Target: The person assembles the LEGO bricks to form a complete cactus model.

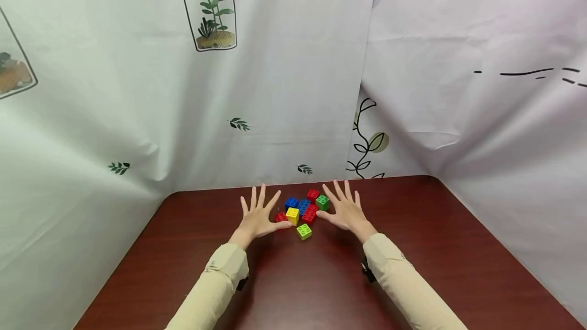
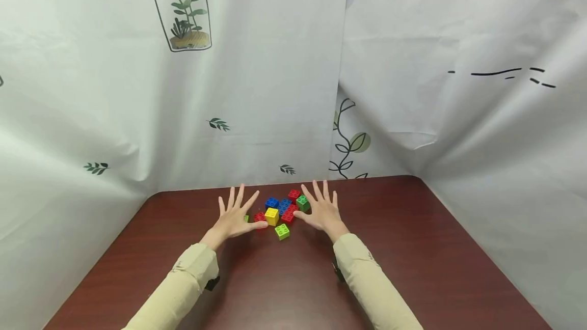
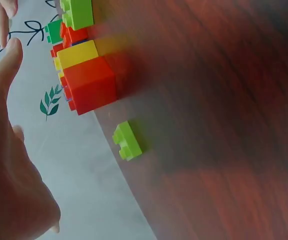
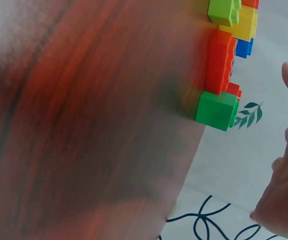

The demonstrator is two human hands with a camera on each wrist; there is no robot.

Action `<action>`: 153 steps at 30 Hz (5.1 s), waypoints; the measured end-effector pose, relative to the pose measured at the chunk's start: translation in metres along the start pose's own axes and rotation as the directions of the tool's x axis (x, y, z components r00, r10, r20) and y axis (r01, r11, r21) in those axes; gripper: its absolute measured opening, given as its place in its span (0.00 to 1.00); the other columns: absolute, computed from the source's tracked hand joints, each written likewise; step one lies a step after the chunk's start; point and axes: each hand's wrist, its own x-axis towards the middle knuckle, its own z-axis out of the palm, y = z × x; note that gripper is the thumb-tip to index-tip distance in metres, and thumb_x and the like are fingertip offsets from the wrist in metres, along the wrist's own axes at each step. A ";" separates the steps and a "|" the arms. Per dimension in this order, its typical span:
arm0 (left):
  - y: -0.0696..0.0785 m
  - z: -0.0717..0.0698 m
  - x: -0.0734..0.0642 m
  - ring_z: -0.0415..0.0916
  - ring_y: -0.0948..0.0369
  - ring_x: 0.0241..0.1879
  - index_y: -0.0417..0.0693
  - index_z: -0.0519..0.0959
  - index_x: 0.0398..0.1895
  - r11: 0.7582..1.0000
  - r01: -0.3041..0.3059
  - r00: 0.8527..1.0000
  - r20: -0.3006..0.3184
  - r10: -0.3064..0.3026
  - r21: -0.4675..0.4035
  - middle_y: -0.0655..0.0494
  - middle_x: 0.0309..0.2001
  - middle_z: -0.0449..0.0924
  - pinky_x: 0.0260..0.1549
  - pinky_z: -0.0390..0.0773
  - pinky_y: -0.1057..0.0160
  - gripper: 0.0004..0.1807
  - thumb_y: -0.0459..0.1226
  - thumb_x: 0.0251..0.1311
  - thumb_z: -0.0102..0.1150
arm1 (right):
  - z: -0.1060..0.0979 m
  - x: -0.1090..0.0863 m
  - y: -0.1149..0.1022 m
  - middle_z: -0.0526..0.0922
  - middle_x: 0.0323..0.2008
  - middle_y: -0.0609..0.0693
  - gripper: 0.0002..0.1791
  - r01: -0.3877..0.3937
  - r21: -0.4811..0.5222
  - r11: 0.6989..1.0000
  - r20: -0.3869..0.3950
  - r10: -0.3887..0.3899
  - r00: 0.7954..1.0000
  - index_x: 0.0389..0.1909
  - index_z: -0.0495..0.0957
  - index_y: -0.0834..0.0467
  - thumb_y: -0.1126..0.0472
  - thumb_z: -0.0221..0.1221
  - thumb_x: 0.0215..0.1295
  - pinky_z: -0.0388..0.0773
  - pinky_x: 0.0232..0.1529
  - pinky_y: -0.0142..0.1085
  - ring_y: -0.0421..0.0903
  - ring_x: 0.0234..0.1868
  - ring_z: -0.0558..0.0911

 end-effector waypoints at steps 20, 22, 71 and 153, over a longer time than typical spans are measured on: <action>0.013 0.038 0.001 0.62 0.39 0.65 0.34 0.64 0.67 0.940 0.006 0.998 -0.054 -0.026 -0.341 0.36 0.64 0.68 0.64 0.65 0.36 0.44 0.52 0.54 0.66 | 0.032 -0.001 -0.007 0.75 0.61 0.60 0.28 0.004 0.388 0.922 -0.005 -0.002 1.000 0.64 0.70 0.60 0.57 0.62 0.65 0.71 0.63 0.56 0.57 0.62 0.69; 0.014 0.039 0.001 0.62 0.39 0.65 0.35 0.65 0.66 0.933 0.010 0.997 -0.063 -0.035 -0.360 0.36 0.64 0.69 0.63 0.67 0.37 0.42 0.50 0.55 0.66 | 0.034 0.000 -0.007 0.75 0.60 0.60 0.28 -0.004 0.411 0.911 0.003 0.003 1.000 0.64 0.70 0.61 0.58 0.62 0.65 0.71 0.64 0.56 0.58 0.62 0.69; 0.016 0.057 0.021 0.75 0.53 0.39 0.38 0.73 0.48 0.883 0.003 0.992 -0.113 -0.063 -0.470 0.40 0.45 0.80 0.45 0.80 0.52 0.21 0.36 0.54 0.70 | 0.062 0.011 -0.018 0.74 0.57 0.67 0.34 -0.195 0.529 0.826 0.017 0.219 0.975 0.60 0.70 0.69 0.53 0.67 0.59 0.71 0.62 0.55 0.62 0.59 0.69; 0.041 0.056 -0.007 0.82 0.49 0.41 0.40 0.68 0.39 0.834 -0.170 0.985 -0.081 0.150 -0.524 0.44 0.37 0.80 0.43 0.81 0.53 0.19 0.38 0.57 0.68 | 0.040 0.002 -0.028 0.74 0.47 0.58 0.28 -0.207 0.978 0.019 0.189 0.328 0.926 0.63 0.58 0.67 0.63 0.54 0.64 0.80 0.32 0.27 0.38 0.26 0.78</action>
